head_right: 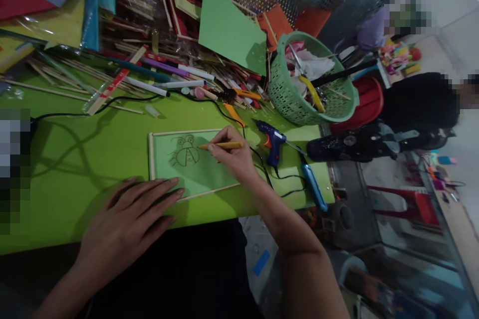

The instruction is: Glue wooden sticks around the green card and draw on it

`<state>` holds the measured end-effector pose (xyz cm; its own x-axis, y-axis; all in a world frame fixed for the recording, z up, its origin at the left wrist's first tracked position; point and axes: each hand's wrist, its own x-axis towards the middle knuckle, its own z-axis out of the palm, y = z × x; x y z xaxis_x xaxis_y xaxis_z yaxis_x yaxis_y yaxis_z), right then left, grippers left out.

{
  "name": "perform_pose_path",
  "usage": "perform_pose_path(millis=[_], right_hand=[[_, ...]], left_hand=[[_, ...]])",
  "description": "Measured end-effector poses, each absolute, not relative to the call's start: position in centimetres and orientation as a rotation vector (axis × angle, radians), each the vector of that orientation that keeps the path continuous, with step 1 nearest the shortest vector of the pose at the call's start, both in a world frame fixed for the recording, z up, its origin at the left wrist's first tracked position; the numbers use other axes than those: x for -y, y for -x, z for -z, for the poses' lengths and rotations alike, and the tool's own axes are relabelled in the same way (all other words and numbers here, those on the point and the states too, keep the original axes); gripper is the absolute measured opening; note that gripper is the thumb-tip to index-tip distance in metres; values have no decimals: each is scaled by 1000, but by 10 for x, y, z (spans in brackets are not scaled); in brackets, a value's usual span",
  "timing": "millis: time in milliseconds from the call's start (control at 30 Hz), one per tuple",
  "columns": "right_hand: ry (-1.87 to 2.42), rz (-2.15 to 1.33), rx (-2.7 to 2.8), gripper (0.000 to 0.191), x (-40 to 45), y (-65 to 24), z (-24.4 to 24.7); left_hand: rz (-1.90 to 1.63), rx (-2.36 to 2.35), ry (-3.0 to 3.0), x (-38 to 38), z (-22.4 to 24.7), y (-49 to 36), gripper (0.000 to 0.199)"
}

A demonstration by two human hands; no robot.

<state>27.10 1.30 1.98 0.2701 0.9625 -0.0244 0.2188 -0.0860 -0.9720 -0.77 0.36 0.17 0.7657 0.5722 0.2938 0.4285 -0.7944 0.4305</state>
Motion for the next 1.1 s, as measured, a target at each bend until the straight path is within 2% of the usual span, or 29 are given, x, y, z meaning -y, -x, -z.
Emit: perform_pose_path(millis=[500, 1100], right_hand=[[1560, -894, 1232, 28, -13, -267, -23], [1557, -853, 1241, 18, -16, -268, -22]], left_hand=[[-582, -780, -2630, -4, -3, 6, 36], [-617, -767, -2639, -5, -4, 5, 34]])
